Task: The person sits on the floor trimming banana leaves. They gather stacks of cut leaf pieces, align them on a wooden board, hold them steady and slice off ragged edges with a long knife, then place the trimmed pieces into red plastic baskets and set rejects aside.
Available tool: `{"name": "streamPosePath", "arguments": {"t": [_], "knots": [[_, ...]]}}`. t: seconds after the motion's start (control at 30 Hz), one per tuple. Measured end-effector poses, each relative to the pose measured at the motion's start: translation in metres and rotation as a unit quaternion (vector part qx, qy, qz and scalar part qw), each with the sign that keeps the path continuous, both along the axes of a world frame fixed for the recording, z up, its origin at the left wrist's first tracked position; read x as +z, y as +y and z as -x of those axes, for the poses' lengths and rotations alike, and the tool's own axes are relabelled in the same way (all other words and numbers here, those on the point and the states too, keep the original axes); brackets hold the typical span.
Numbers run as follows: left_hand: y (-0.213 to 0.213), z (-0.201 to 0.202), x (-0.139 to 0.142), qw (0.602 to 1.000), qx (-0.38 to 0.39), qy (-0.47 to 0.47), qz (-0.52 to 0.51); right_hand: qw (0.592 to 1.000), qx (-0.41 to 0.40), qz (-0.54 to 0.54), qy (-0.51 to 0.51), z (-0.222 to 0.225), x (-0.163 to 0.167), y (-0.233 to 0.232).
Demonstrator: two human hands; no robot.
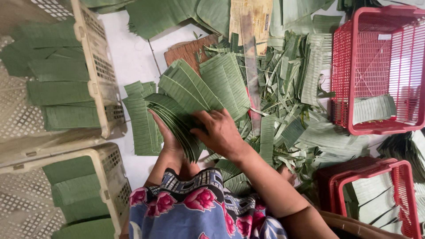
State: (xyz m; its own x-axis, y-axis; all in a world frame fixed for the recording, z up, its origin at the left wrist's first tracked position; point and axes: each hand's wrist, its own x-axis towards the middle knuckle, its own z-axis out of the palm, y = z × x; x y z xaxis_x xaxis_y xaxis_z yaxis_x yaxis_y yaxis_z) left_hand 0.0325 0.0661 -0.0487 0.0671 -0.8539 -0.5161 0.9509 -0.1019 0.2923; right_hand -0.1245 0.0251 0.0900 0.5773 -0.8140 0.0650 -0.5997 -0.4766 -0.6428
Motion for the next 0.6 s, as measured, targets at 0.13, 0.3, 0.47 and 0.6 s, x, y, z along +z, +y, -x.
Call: {"name": "streamPosePath", "arguments": {"t": [0.13, 0.3, 0.47, 0.6], "knots": [[-0.002, 0.001, 0.001, 1.0, 0.008, 0.01, 0.012, 0.998, -0.021, 0.064, -0.021, 0.005, 0.001, -0.002], [-0.002, -0.004, 0.005, 0.999, 0.001, -0.031, -0.015, 0.994, -0.011, 0.103, 0.034, 0.016, 0.015, -0.002], [-0.003, 0.001, 0.007, 0.998, -0.011, -0.068, 0.006, 0.995, -0.004, 0.087, 0.049, 0.001, 0.009, 0.006], [-0.003, 0.005, 0.009, 0.999, -0.013, -0.044, -0.004, 0.997, -0.022, 0.057, 0.047, -0.004, 0.001, 0.01]]}}
